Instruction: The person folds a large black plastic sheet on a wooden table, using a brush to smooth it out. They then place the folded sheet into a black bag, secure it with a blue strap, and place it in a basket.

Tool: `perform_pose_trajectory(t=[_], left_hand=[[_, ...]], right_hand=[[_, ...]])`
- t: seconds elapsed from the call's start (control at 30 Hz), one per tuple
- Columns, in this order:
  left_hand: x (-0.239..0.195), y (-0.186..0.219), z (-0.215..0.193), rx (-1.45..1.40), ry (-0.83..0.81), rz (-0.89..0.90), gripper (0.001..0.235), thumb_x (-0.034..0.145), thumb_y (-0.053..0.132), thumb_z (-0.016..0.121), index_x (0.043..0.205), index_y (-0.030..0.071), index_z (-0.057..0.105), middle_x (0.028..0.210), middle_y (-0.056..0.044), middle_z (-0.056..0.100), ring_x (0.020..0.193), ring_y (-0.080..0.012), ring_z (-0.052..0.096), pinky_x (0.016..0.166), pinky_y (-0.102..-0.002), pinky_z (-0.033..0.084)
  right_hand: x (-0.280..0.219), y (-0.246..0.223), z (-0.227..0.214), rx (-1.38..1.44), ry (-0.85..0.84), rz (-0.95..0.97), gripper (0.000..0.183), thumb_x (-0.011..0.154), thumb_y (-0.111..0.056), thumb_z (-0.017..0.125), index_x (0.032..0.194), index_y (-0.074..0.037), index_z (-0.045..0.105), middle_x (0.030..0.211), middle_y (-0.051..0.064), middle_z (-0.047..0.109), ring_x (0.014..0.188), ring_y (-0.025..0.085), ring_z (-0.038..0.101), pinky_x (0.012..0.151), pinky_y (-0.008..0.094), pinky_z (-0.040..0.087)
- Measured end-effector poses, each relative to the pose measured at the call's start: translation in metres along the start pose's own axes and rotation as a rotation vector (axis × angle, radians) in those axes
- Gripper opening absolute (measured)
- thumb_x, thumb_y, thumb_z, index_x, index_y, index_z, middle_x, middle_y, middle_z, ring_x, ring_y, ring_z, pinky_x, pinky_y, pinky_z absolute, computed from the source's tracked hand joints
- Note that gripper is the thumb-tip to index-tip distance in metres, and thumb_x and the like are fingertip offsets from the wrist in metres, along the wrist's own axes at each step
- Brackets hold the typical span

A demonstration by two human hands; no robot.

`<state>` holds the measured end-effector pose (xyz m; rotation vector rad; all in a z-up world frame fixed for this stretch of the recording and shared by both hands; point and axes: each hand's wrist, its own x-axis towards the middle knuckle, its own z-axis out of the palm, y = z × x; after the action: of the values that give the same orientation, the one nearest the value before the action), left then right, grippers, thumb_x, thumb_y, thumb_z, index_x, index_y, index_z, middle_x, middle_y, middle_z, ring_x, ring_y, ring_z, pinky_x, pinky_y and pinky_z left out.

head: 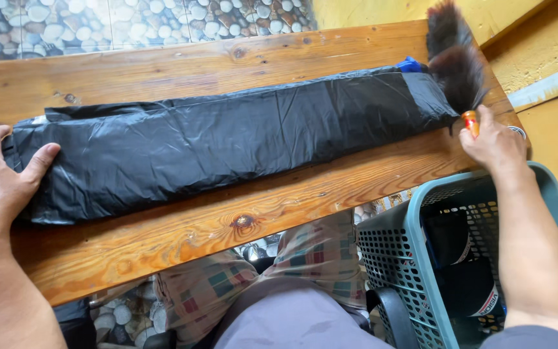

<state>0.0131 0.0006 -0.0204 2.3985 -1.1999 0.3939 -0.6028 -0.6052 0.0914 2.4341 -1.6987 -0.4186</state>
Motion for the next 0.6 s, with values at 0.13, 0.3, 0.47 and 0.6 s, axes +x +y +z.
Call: perform_pose_trajectory(t=[0.13,0.3,0.47,0.6], left_hand=[[0.012,0.009,-0.007,-0.048,0.038,0.120,0.052,0.109,0.016,0.079,0.142,-0.022,0.065,0.143,-0.036,0.054,0.134,-0.0484,0.054,0.118,-0.050,0.042],[0.050,0.060,-0.037,0.112,-0.187,0.169,0.072,0.104,0.049,0.062,0.150,-0.006,0.064,0.156,-0.027,0.059,0.152,-0.0390,0.046,0.125,-0.052,0.028],[0.087,0.114,-0.046,-0.028,-0.500,0.089,0.083,0.092,0.053,0.056,0.156,0.001,0.045,0.163,-0.019,0.041,0.155,-0.0309,0.030,0.125,-0.055,0.011],[0.103,0.134,-0.042,0.014,-0.710,-0.081,0.083,0.085,0.056,0.060,0.156,0.016,0.043,0.157,-0.016,0.044,0.149,-0.0342,0.032,0.126,-0.049,0.013]], right_hand=[[0.032,0.022,0.010,0.005,-0.056,0.002,0.057,0.098,-0.038,0.041,0.133,0.001,0.065,0.134,0.035,0.063,0.116,0.055,0.064,0.098,0.060,0.047],[0.051,0.021,-0.003,-0.038,-0.066,0.016,0.057,0.095,-0.037,0.052,0.140,-0.003,0.060,0.137,0.034,0.058,0.122,0.054,0.060,0.098,0.061,0.047],[0.033,-0.057,-0.061,0.233,0.285,-0.381,0.078,0.091,-0.029,0.056,0.161,0.001,0.042,0.148,0.036,0.045,0.134,0.050,0.043,0.103,0.071,0.033],[0.050,-0.116,-0.071,0.430,0.032,-0.705,0.090,0.082,-0.029,0.065,0.163,-0.015,0.028,0.169,0.009,0.027,0.157,0.026,0.015,0.123,0.049,0.007]])
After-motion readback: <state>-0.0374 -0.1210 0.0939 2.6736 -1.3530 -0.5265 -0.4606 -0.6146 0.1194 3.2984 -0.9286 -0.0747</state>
